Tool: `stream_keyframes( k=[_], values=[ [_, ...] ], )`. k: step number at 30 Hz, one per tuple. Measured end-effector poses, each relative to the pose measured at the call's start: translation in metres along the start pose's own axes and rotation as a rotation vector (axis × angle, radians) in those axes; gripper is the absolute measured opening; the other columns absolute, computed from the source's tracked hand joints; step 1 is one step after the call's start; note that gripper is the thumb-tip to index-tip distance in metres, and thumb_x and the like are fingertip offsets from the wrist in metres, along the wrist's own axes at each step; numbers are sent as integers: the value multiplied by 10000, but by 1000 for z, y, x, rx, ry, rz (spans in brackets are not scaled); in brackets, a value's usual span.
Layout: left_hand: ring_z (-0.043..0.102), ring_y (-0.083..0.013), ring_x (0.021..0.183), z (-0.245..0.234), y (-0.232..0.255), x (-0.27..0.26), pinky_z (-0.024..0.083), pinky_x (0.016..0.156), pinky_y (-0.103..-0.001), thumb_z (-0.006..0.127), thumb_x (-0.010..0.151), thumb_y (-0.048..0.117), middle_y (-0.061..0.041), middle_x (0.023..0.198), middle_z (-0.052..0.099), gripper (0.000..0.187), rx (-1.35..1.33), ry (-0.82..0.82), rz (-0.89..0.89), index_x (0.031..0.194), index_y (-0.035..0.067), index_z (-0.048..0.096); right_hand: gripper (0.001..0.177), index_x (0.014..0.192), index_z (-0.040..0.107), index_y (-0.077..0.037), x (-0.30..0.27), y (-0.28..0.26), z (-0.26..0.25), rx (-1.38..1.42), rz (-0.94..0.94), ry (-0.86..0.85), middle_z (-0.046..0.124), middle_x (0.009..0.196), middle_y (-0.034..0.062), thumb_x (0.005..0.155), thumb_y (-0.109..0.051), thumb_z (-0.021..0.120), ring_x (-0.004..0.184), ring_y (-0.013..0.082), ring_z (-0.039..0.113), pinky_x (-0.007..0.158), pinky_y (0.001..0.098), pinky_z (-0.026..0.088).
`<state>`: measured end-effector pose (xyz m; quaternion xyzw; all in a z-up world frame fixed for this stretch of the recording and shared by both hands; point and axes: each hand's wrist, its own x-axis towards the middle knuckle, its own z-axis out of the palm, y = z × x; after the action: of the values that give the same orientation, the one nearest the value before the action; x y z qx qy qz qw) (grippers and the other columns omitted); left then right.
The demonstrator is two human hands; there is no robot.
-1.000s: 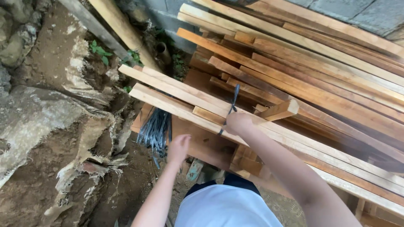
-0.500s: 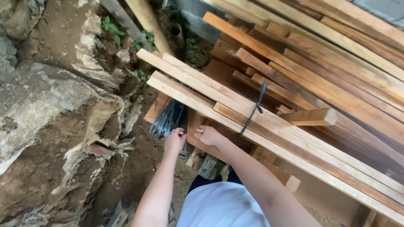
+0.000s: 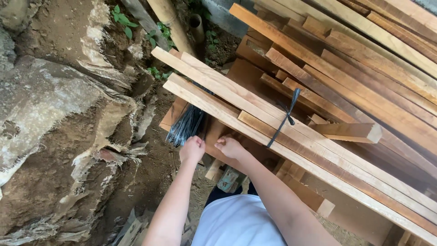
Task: The person arranges several long wooden planks on a wooden workbench, aligning them into a neat stack. They then use a black strap to tie the bundle of planks together, wrapping it around the wood and securing it.
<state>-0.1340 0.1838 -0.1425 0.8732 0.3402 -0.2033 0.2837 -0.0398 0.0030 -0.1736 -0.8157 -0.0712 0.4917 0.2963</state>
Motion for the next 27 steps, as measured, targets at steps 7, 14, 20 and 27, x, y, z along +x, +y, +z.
stream_keyframes(
  k=[7,14,20,27],
  values=[
    [705,-304,1013,-33,30,-2,587,842,-504,623,960,404,-41,929,676,259,-97,198,27,1155,240,577,461,1204,710,-186,-9,-10,-5,-28,5,-8,667,1328,101,889,-519,657,1334,286,563,1110,425,461],
    [717,-270,989,-17,22,25,602,845,-475,604,943,451,8,935,691,225,-33,205,-66,1103,313,679,440,1161,700,-213,3,2,1,-27,-2,-15,679,1306,82,877,-545,651,1313,275,585,1100,410,470],
    [724,-234,997,-9,10,33,613,838,-454,629,920,493,52,939,708,229,6,190,-64,1096,359,689,446,1175,708,-223,9,5,5,1,-3,19,687,1298,68,863,-540,676,1305,249,592,1079,396,482],
    [737,-301,954,7,5,4,606,808,-486,586,957,440,-1,863,730,214,-65,121,14,1055,292,706,459,861,716,-33,-31,-49,-30,158,-58,123,720,1320,23,967,-414,483,1180,223,694,1029,304,530]
  ],
)
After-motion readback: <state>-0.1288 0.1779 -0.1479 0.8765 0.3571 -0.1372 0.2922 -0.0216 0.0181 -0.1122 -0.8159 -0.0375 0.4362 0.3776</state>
